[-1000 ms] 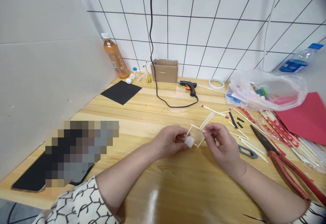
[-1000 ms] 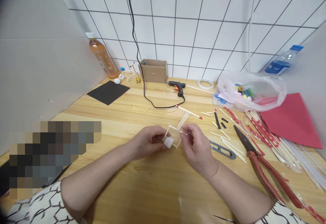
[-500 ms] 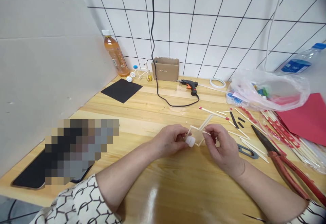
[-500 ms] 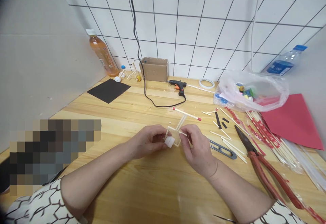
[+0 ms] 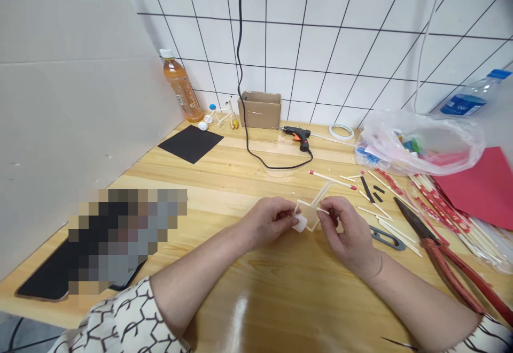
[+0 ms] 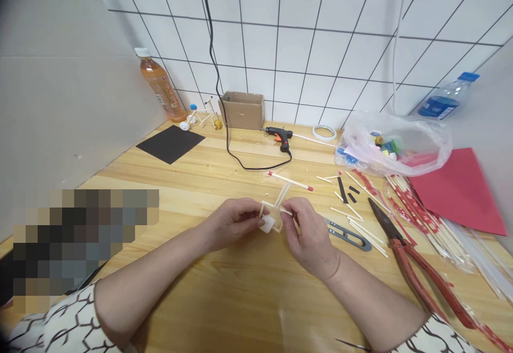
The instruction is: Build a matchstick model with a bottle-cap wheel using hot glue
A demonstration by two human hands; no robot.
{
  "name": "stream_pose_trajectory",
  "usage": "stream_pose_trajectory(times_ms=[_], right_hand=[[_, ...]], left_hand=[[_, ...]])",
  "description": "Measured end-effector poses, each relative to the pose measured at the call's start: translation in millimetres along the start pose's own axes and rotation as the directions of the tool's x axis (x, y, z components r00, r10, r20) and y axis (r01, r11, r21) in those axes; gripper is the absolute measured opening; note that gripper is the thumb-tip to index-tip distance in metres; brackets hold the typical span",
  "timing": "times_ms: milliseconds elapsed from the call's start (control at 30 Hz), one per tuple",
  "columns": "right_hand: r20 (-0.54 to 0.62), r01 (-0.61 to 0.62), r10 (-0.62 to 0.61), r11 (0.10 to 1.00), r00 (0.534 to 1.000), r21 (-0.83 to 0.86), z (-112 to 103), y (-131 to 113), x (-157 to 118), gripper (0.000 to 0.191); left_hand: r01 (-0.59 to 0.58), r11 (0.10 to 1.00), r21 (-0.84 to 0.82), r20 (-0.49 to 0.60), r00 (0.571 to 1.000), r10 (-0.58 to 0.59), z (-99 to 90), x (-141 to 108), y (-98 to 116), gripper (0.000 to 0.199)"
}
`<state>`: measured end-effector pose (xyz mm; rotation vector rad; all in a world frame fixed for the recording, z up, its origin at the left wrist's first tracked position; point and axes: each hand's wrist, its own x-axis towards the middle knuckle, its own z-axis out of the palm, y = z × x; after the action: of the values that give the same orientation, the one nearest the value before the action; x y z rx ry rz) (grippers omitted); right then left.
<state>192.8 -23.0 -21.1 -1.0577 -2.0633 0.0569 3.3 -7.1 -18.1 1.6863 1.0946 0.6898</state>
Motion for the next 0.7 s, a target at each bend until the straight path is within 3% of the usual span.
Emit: stream_pose_trajectory(times_ms=[100,467,567,700], right_hand=[[-0.001,0.003,-0.003,1.0,1.0,0.002,0.3,0.0,-0.1,0.015],[-0.013,0.001,-0.001,0.999,1.0,0.037,0.7,-1.1,1.0,0.013],[0.0,-0.076,0.077,0.994,0.997,0.078,1.4,-1.0,0.0,0.012],[0.092,-0.285,0.271,0.92,0.958,0.269,1.7,1.0,-2.5,0.023]], left_hand=[[-0.035,0.996,-0.08,0.017,0.999,0.036,0.0,0.9,-1.4,0.019],[0.036,0.973,-0.227,-0.01,0.999,-0.039,1.3,2.5,-4.8,0.017],[0.053,0.96,-0.274,-0.009,0.998,-0.058,2.4,2.8,-4.8,0.016],[0.071,0.946,-0.317,-0.013,0.997,-0.079,2.9,3.1,-3.8,0.016]])
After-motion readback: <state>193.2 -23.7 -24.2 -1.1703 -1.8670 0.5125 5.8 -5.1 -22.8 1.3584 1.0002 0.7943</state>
